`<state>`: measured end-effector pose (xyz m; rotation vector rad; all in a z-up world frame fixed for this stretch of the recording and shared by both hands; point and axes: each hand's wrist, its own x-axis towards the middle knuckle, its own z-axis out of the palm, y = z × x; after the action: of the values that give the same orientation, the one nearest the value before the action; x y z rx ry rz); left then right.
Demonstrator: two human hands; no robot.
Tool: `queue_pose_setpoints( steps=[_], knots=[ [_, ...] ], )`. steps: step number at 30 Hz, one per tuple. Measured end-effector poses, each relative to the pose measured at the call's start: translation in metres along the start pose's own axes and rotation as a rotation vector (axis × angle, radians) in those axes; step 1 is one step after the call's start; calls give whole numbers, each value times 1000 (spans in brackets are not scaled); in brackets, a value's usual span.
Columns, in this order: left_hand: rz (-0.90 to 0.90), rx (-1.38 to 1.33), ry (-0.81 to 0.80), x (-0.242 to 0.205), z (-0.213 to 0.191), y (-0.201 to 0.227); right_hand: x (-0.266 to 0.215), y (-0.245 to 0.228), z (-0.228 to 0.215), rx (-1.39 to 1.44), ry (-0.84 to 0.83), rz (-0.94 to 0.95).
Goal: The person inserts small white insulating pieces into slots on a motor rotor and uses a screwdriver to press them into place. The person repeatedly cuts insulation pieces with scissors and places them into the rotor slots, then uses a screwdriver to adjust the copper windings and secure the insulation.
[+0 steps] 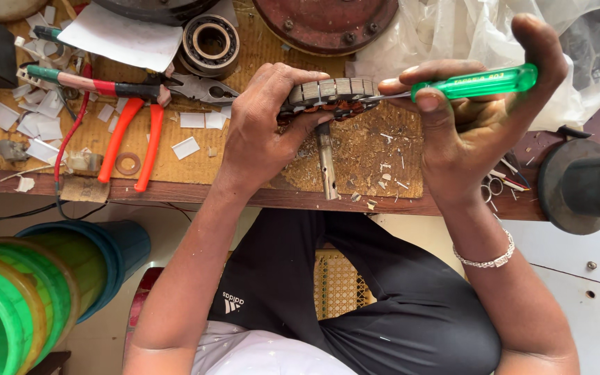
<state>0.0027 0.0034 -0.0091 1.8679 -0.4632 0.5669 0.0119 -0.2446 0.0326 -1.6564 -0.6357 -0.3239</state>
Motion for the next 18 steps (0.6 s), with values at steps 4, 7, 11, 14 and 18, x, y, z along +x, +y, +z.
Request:
queue_pose_setpoints(
  steps=[4, 7, 11, 14, 18],
  knots=[
    [25, -17, 2, -1, 2, -1, 1, -6, 0, -82, -52, -31],
    [31, -18, 1, -2, 2, -1, 2, -11, -2, -94, -68, -35],
    [27, -12, -7, -2, 1, 0, 5, -12, -2, -74, -73, -26],
    [28, -3, -12, -3, 0, 1, 6, -11, 0, -50, -73, -14],
    [38, 6, -30, -4, 0, 2, 5, -14, 6, -77, -98, -28]
  ],
)
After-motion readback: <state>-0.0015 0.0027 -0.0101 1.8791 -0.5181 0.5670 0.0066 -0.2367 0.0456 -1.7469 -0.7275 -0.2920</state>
